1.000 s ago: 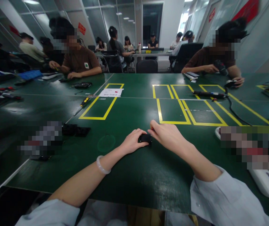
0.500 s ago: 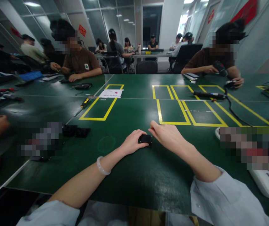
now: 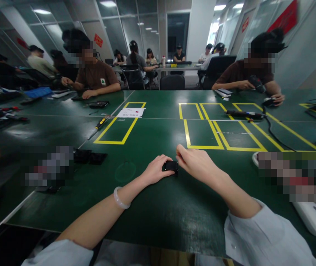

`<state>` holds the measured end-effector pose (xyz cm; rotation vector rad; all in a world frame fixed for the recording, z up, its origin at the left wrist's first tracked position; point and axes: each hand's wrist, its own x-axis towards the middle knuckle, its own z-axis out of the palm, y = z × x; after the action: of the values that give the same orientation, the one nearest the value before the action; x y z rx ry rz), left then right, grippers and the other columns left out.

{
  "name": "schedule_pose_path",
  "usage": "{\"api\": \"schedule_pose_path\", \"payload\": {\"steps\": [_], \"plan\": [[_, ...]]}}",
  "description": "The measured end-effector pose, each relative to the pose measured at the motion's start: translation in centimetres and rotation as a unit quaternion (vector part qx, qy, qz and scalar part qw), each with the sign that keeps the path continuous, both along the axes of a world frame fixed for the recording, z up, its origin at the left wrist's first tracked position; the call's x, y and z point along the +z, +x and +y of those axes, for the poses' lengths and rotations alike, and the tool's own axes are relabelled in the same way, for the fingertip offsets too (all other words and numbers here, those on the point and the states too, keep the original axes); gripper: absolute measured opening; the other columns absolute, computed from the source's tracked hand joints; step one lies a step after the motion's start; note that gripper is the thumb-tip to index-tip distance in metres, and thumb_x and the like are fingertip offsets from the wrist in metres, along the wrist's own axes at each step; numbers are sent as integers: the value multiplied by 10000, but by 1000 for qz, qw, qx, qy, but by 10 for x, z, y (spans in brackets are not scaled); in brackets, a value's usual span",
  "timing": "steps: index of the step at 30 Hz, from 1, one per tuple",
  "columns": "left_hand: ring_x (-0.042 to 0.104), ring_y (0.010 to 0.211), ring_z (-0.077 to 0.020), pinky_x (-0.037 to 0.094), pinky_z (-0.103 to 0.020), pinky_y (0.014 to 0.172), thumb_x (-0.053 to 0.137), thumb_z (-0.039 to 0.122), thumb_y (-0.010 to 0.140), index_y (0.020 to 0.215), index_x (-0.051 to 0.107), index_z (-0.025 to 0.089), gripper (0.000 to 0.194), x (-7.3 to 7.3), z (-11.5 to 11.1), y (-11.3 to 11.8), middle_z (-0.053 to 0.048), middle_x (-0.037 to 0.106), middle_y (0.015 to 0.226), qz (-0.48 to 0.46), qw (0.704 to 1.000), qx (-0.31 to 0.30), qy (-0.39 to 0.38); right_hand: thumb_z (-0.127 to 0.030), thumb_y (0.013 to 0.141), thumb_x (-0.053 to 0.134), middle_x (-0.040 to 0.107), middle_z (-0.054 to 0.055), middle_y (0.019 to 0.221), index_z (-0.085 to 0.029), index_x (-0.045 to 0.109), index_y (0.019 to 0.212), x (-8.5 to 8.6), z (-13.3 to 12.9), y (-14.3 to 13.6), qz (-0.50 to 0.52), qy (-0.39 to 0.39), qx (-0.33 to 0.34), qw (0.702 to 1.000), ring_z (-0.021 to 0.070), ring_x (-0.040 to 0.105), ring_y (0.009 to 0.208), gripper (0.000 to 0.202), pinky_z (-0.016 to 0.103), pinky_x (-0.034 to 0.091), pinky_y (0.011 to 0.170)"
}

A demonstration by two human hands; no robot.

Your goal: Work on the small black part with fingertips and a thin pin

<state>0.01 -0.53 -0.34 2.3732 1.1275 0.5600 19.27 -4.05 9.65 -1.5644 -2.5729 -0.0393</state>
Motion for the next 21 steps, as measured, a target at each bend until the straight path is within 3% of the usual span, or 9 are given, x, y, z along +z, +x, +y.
{"api": "schedule_pose_path", "payload": {"steps": [9,21], "plan": [[537,964,-234,428,-346,833,664,427,781,1056,556,216,363,-4,1,0,-36,574,1000,4,1000,9,3,-363,968,308,678,30,772,-199,465,983,4,0,-2,-22,-16,-8,1000,195,661,685,227,262,232,500],[536,970,-234,425,-346,843,658,425,789,1063,559,221,355,1,0,1,-34,572,1003,0,1000,5,-6,-299,968,308,683,34,780,-189,457,1010,5,0,-3,-32,-25,-2,999,189,658,678,190,256,215,494]]}}
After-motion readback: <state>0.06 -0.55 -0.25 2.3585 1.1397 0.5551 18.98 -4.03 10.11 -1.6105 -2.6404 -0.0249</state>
